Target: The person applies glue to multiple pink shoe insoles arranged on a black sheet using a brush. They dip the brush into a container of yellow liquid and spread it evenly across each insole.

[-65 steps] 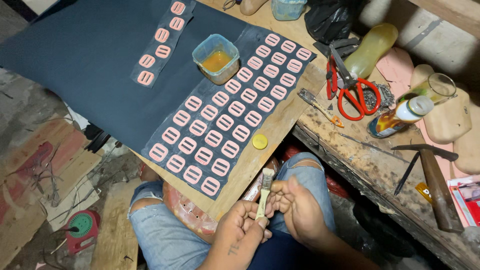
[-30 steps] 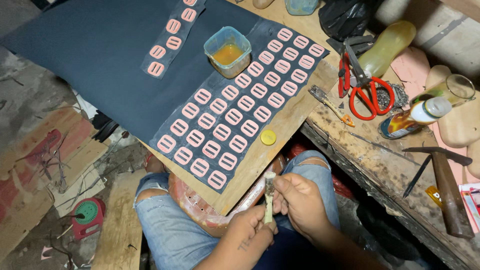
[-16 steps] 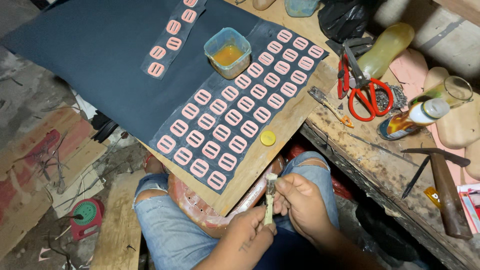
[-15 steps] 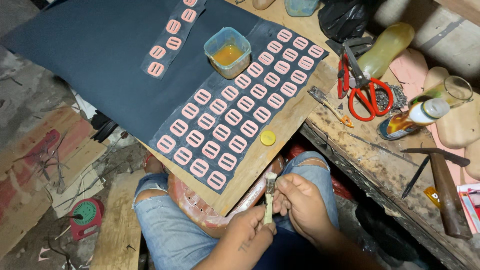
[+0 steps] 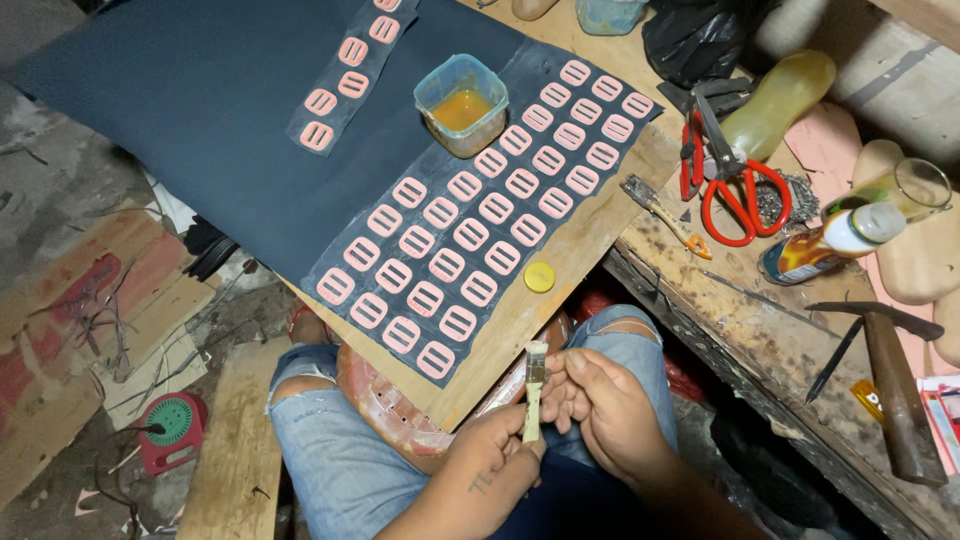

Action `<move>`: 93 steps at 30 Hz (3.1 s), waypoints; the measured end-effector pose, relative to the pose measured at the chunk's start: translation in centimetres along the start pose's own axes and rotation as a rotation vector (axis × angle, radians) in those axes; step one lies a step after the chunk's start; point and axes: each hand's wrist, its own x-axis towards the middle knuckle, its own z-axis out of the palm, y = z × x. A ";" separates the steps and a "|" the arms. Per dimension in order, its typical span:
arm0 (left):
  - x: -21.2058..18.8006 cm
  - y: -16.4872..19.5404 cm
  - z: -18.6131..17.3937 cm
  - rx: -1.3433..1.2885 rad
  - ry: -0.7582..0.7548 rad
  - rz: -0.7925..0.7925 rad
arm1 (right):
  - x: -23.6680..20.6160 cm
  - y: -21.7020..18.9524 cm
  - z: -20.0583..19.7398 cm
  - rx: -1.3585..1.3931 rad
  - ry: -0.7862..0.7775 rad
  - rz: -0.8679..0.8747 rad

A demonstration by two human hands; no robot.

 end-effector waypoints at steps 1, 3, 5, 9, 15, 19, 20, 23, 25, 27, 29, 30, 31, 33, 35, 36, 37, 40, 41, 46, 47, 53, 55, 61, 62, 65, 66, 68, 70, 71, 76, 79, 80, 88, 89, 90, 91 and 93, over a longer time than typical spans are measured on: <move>0.0 0.0 0.1 0.046 0.022 0.030 | 0.0 -0.1 0.3 0.002 0.005 0.017; 0.3 0.2 0.4 0.240 0.101 -0.061 | 0.0 0.1 0.9 -0.174 0.002 -0.059; 0.4 0.6 0.5 0.323 0.155 -0.007 | 0.2 0.5 1.1 -0.241 -0.003 -0.114; 0.3 0.9 0.3 0.348 0.216 0.231 | 0.4 1.3 -0.5 -0.257 -0.061 -0.100; 1.1 -0.8 0.4 -0.066 0.295 0.031 | 1.1 3.1 -5.8 -0.100 0.049 -0.103; 1.2 -2.3 0.3 -0.164 0.289 -0.050 | 1.5 2.1 -10.4 0.365 0.252 -0.159; 1.1 -2.6 0.3 -0.171 0.287 -0.044 | 1.1 1.9 -11.2 0.427 0.280 -0.168; 1.3 -3.4 0.4 -0.187 0.292 -0.032 | 0.4 0.5 -12.5 0.597 0.300 -0.230; 1.6 -4.0 0.6 -0.192 0.304 -0.044 | 0.5 -0.4 -12.4 0.686 0.234 -0.311; 1.6 -4.5 0.9 -0.183 0.272 -0.026 | 0.8 -0.9 -11.8 0.733 0.190 -0.337; 1.6 -4.8 0.9 -0.174 0.240 -0.021 | 0.8 -0.7 -11.1 0.722 0.103 -0.357; 1.6 -4.9 0.8 -0.175 0.228 -0.026 | 0.7 -0.4 -10.8 0.682 0.039 -0.357; 1.6 -5.0 0.8 -0.178 0.219 -0.031 | 0.3 -0.1 -10.7 0.640 -0.026 -0.355; 1.6 -4.8 0.7 -0.171 0.211 -0.102 | -0.5 0.7 -10.4 0.447 -0.065 -0.223; 2.0 -4.4 0.6 -0.192 0.184 -0.118 | -0.8 1.6 -10.0 0.194 -0.115 -0.161; 2.1 -4.1 0.6 -0.218 0.156 -0.115 | -0.9 2.1 -9.5 0.045 -0.133 -0.157; 2.1 -3.7 0.8 -0.244 0.122 -0.117 | -1.1 2.4 -9.1 -0.101 -0.143 -0.154; 2.0 -2.5 1.5 -0.139 0.104 -0.170 | -0.8 2.6 -7.2 -0.279 -0.200 -0.301; 1.9 -2.1 1.6 -0.131 0.085 -0.119 | -0.8 2.4 -6.6 -0.317 -0.178 -0.270; 1.1 -0.5 1.2 0.155 0.005 0.347 | -0.4 1.4 -3.3 -0.548 -0.177 -0.393; 1.1 -0.4 1.2 0.176 0.011 0.282 | -0.3 1.3 -2.7 -0.539 -0.151 -0.387; 1.2 -0.6 0.6 -0.091 -0.038 -0.094 | -0.1 0.6 -1.8 -0.451 -0.110 -0.265; 1.2 -0.9 0.3 -0.145 -0.070 -0.047 | -0.2 0.5 -1.9 -0.401 -0.087 -0.205; 0.9 -1.4 0.2 -0.091 -0.068 -0.033 | 0.3 1.8 -2.1 -0.267 -0.178 -0.223; 0.9 -1.4 0.0 -0.127 -0.096 -0.069 | 0.3 2.0 -2.1 -0.285 -0.143 -0.196; 0.8 -1.2 -0.4 -0.259 -0.159 -0.159 | 0.5 2.1 -2.4 -0.313 -0.048 -0.145; 0.7 -1.1 -0.6 -0.315 -0.166 -0.171 | 0.5 1.9 -2.5 -0.305 -0.025 -0.155; 0.4 -1.0 -0.8 -0.400 -0.166 -0.210 | 0.5 1.5 -2.6 -0.264 -0.003 -0.149; 0.4 -1.0 -0.9 -0.457 -0.155 -0.263 | 0.4 1.0 -2.6 -0.201 -0.001 -0.118; 0.4 -1.1 -1.0 -0.447 -0.156 -0.231 | 0.4 0.9 -2.5 -0.238 -0.033 -0.147; 0.8 -1.9 -0.5 -0.265 -0.224 -0.059 | 0.2 1.7 -1.7 -0.213 -0.193 -0.188; 0.9 -2.4 -0.3 -0.139 -0.153 -0.084 | 0.2 2.2 -1.8 -0.112 -0.196 -0.150; 0.9 -2.5 -0.4 -0.226 -0.164 -0.106 | 0.2 2.3 -1.9 -0.141 -0.164 -0.131; 0.8 -2.1 -0.9 -0.678 -0.181 -0.173 | -0.1 2.3 -2.4 0.030 -0.114 -0.045; 0.9 -1.9 -0.9 -0.577 -0.164 -0.165 | -0.1 2.3 -2.4 -0.047 -0.099 -0.062; 1.0 -1.8 -0.8 -0.478 -0.145 -0.158 | -0.1 2.4 -2.4 -0.123 -0.085 -0.079; 1.0 -1.7 -0.7 -0.377 -0.126 -0.151 | 0.0 2.5 -2.5 -0.197 -0.070 -0.095; 1.0 -1.5 -0.3 -0.328 -0.126 -0.134 | 0.2 2.7 -2.6 -0.192 -0.112 -0.164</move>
